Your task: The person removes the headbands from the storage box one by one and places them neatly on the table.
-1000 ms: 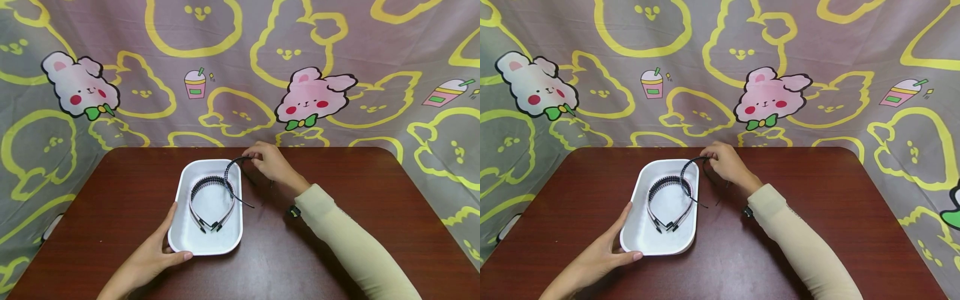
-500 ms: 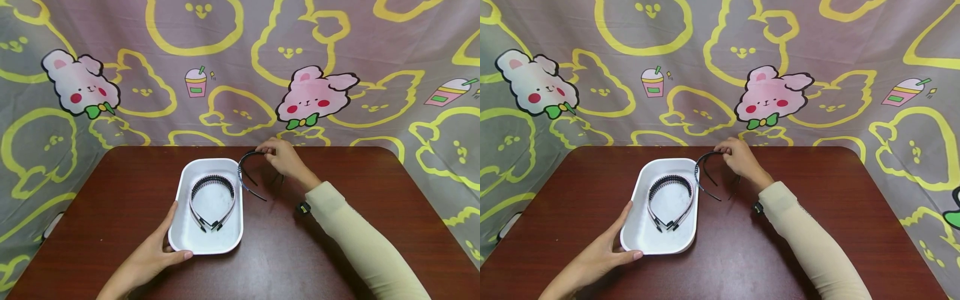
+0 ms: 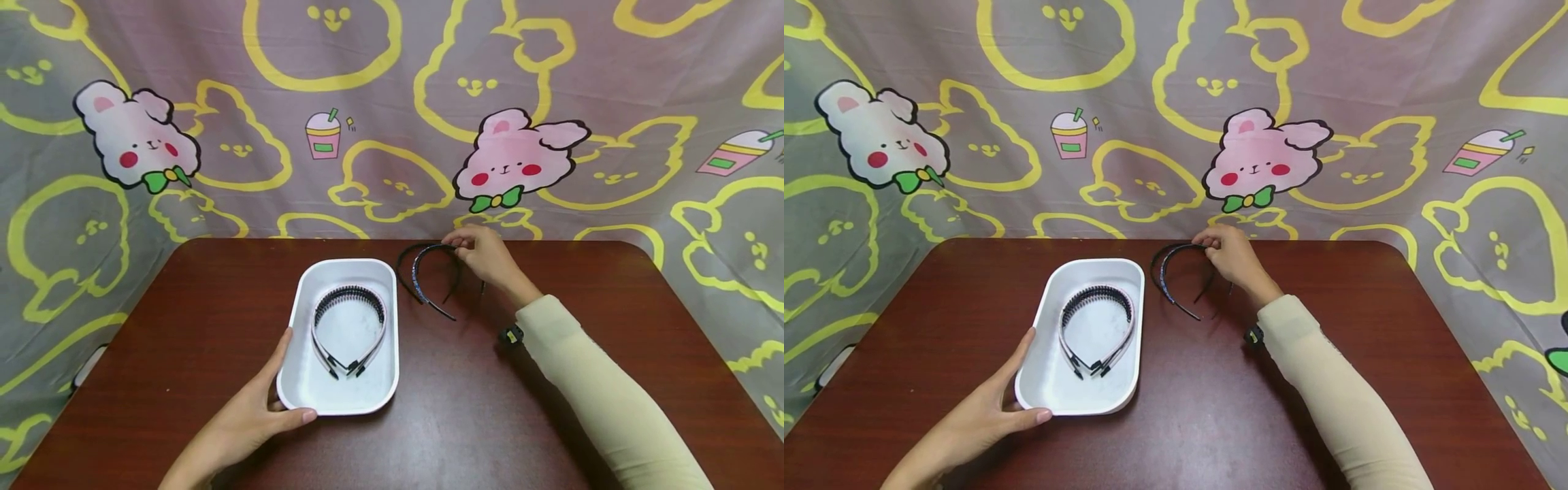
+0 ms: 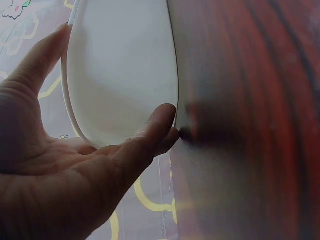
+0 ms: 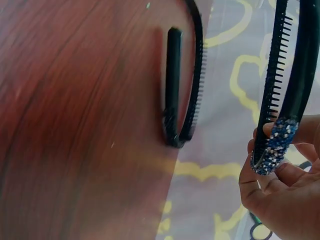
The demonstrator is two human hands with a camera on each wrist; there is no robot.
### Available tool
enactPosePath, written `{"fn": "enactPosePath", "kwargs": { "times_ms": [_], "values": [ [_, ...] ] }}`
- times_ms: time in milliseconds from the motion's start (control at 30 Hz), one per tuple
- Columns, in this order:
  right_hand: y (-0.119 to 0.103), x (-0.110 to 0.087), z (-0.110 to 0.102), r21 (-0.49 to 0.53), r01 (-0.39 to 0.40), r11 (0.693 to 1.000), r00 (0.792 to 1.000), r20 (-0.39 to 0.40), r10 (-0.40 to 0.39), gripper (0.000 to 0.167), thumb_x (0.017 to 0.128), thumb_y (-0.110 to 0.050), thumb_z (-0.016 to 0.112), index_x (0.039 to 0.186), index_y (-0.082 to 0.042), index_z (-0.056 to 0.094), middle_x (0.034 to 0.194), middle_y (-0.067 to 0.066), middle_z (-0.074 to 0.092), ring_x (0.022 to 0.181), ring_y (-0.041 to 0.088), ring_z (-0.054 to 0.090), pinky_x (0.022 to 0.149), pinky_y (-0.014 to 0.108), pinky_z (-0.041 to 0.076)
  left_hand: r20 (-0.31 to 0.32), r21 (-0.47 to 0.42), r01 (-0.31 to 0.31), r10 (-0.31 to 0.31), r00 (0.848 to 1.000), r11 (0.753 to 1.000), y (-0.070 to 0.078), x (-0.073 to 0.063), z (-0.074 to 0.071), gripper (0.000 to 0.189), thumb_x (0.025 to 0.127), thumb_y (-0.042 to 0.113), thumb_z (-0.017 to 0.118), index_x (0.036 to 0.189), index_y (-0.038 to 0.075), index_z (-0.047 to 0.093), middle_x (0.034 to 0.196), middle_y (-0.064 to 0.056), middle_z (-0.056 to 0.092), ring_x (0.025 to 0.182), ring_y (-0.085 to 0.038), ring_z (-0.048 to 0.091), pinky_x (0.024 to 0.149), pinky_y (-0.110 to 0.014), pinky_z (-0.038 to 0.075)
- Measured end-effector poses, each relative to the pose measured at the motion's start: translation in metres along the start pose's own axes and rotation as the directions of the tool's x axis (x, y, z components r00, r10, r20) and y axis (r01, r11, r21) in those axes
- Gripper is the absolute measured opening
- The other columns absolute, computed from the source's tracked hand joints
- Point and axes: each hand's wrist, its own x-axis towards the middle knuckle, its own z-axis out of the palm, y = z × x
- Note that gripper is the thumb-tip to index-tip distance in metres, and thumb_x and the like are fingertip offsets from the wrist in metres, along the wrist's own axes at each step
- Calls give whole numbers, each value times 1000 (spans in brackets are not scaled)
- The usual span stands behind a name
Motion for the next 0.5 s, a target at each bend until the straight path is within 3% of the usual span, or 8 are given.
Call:
{"fn": "enactPosePath", "kwargs": {
  "times_ms": [500],
  "values": [
    [33, 4, -20, -16, -92, 996, 996, 7, 92, 31, 101, 6, 54, 120, -3, 77, 129, 20, 69, 109, 33, 60, 87, 40, 49, 0, 0, 35, -35, 999, 999, 1, 1, -1, 125, 84, 24, 89, 169, 38, -2, 175, -21, 6, 106, -20, 68, 84, -20, 55]
  ]
}}
